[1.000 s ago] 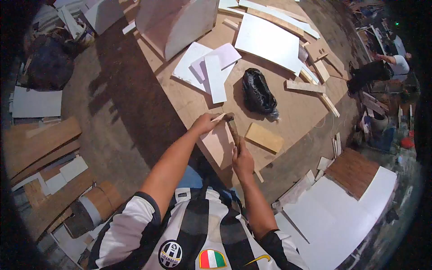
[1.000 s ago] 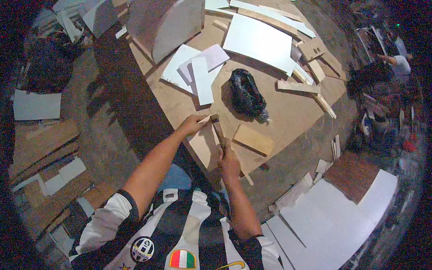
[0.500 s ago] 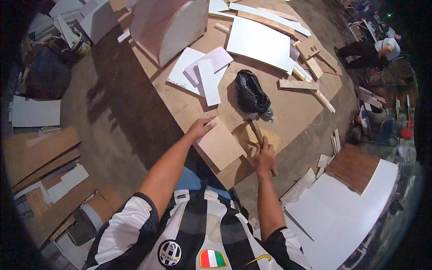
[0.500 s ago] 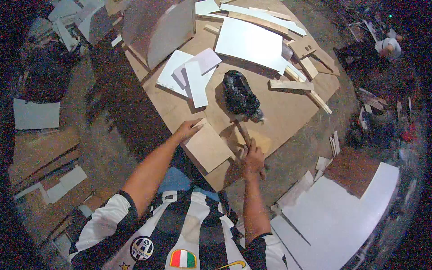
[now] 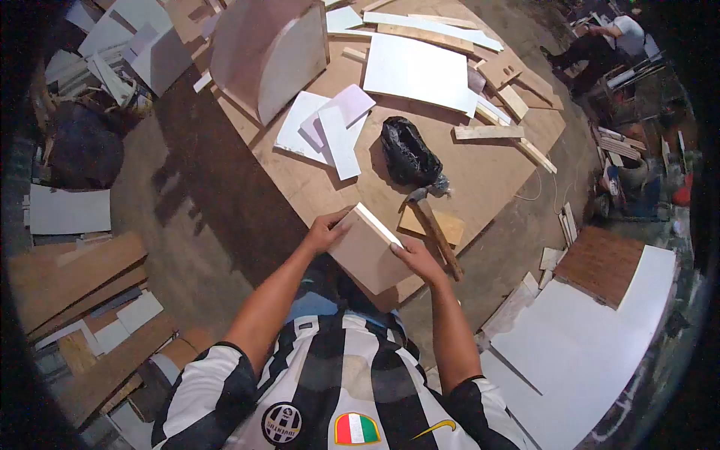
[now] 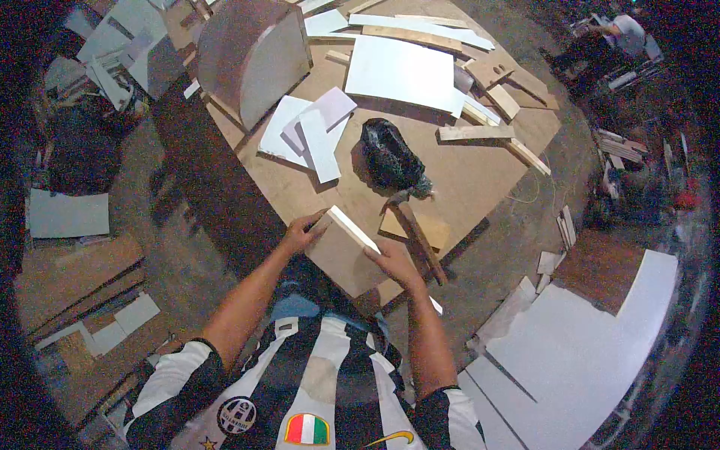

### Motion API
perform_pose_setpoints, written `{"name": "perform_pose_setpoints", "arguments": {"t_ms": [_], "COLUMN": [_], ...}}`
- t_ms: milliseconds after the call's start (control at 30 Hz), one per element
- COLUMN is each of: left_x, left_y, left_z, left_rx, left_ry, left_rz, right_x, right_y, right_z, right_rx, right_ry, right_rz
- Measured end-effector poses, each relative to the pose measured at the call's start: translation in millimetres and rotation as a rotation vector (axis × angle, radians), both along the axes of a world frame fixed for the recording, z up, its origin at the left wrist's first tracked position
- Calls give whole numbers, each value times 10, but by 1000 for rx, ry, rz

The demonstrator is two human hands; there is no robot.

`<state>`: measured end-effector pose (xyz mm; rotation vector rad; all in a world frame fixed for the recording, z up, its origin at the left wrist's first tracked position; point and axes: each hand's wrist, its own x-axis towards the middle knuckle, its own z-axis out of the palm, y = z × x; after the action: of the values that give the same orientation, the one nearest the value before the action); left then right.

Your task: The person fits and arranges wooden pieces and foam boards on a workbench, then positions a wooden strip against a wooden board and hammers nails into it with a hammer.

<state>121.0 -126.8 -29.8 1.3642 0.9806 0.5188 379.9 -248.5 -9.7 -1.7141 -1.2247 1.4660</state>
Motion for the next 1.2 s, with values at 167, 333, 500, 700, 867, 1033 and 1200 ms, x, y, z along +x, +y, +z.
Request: {"name": "perform_pose_setpoints", "arguments": {"t_ms": [167, 333, 500, 700, 867, 1033, 1200], "left_x": [-116, 37, 150, -33, -164, -323, -471], "left_y": [-11, -64, -17, 182, 223, 371, 485], "left_z": [89, 510, 487, 887, 912, 477, 575], "left_rx": [37, -20, 145, 101, 86, -64, 824], "left_ry": [-95, -187, -501, -356, -549, -626, -221], "left_rz": [-29, 4, 210, 295, 435, 523, 382], "right_x": [-78, -306, -737, -1090, -1429, -1736, -1998], "right_y": [-43, -50, -53, -73, -119, -317, -456], "right_z": [260, 954, 1525, 1533, 1635, 1763, 1721], "right_rx": [-43, 39, 185, 185, 258, 243, 256], "right_ry": [189, -117, -569, -431, -362, -482, -347], "right_rz": [-20, -59, -95, -187, -262, -321, -405]}}
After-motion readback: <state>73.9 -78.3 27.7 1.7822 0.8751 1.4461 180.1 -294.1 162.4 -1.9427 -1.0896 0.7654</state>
